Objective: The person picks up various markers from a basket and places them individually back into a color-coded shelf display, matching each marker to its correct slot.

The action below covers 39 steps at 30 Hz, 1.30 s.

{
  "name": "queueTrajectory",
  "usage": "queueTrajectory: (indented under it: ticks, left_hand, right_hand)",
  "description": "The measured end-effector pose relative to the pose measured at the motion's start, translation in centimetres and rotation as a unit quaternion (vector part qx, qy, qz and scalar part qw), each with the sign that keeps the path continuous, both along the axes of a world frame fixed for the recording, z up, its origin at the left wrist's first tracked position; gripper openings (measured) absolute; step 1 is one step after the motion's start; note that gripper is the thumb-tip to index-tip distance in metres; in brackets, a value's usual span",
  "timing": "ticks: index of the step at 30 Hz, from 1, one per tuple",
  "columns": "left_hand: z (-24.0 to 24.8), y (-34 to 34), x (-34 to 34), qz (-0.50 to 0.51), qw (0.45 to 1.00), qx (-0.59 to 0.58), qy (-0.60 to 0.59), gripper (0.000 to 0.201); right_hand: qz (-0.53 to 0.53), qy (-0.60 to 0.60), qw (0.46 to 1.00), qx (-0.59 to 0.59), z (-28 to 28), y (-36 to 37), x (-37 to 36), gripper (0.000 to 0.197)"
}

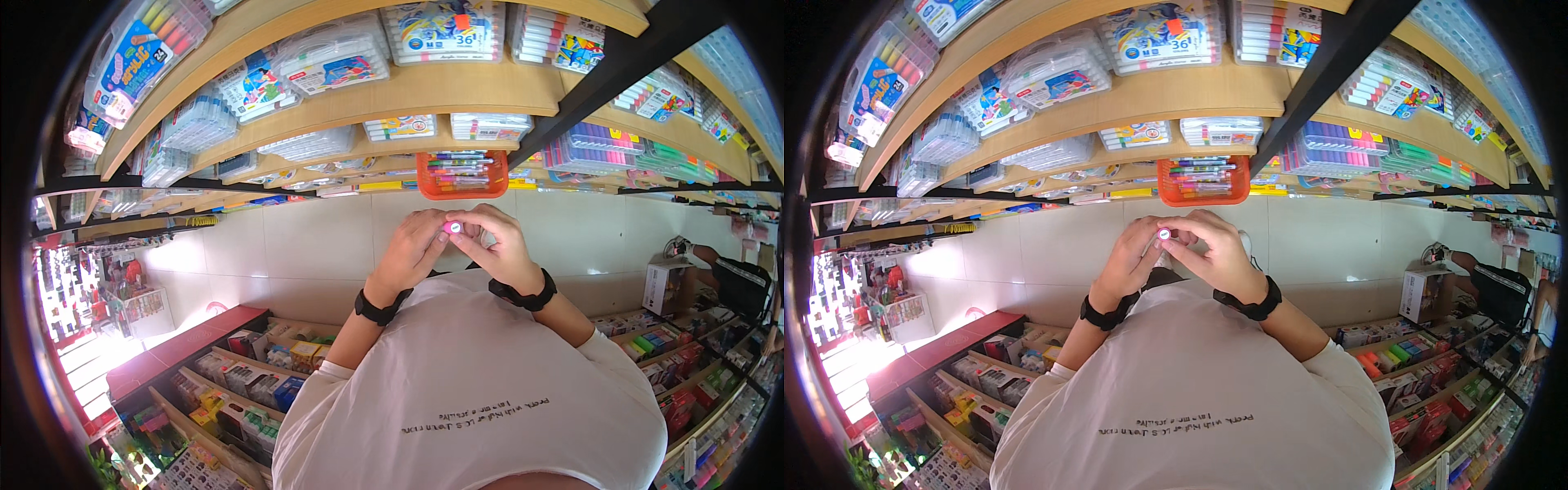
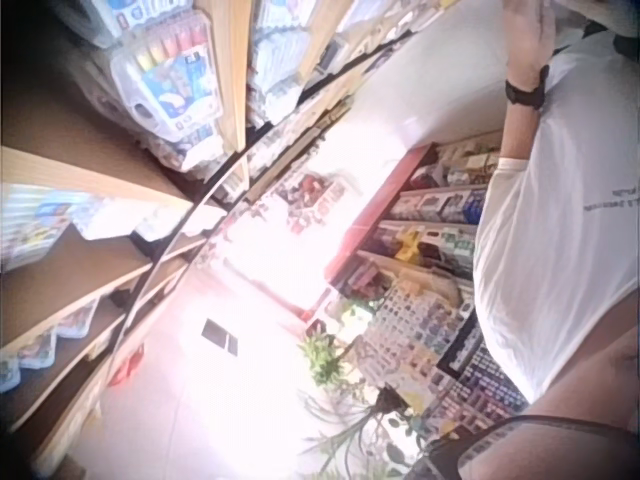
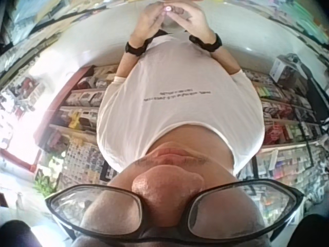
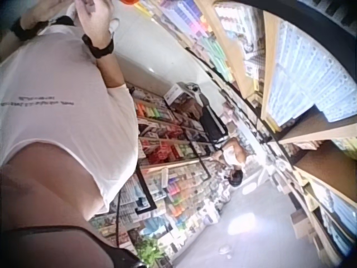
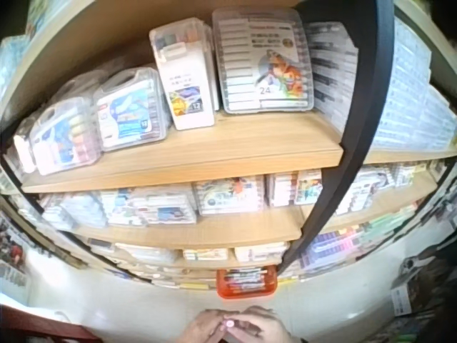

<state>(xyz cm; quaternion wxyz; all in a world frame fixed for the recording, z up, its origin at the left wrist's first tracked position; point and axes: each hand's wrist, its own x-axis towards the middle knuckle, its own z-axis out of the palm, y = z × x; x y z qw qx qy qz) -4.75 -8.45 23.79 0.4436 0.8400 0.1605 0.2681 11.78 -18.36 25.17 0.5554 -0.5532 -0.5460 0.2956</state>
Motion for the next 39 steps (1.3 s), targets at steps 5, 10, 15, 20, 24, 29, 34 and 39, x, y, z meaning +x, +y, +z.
queueTrajectory:
  ticks: [5,10,15,20,24,29,34,39]
  left_hand:
    - [0.3,-2.6,3.1,0.053,0.998,-0.003,-0.014,0.022]
    - [-1.7,-5.2,4.1,0.104,0.994,0.012,-0.011,0.024]
    - [-1.3,-7.0,2.7,0.157,0.987,0.037,-0.017,0.023]
    - [-1.2,-7.9,-1.2,0.222,0.973,0.05,-0.041,0.025]
    - [0.0,-8.6,-6.4,0.294,0.951,0.066,-0.064,0.023]
    - [1.3,-10.4,-14.2,0.393,0.91,0.083,-0.106,0.022]
    - [2.2,-14.1,-22.3,0.51,0.849,0.095,-0.104,0.019]
    - [4.7,-17.2,-28.2,0.655,0.729,0.177,-0.092,0.024]
  right_hand:
    - [0.031,-0.011,0.999,0.019,-0.1,-1.3,3.2,0.025]
    - [0.082,-0.021,0.996,0.008,-0.1,-2.4,5.6,0.023]
    - [0.134,-0.037,0.99,-0.001,0.2,-2.5,5.0,0.024]
    - [0.186,-0.069,0.98,0.024,1.0,-1.0,1.4,0.024]
    - [0.245,-0.084,0.965,0.046,3.0,1.0,-3.8,0.023]
    - [0.373,-0.135,0.915,0.075,6.3,3.7,-12.0,0.023]
    - [0.482,-0.144,0.86,0.091,6.9,4.9,-21.8,0.023]
    - [0.553,-0.048,0.829,0.068,7.0,4.5,-30.8,0.025]
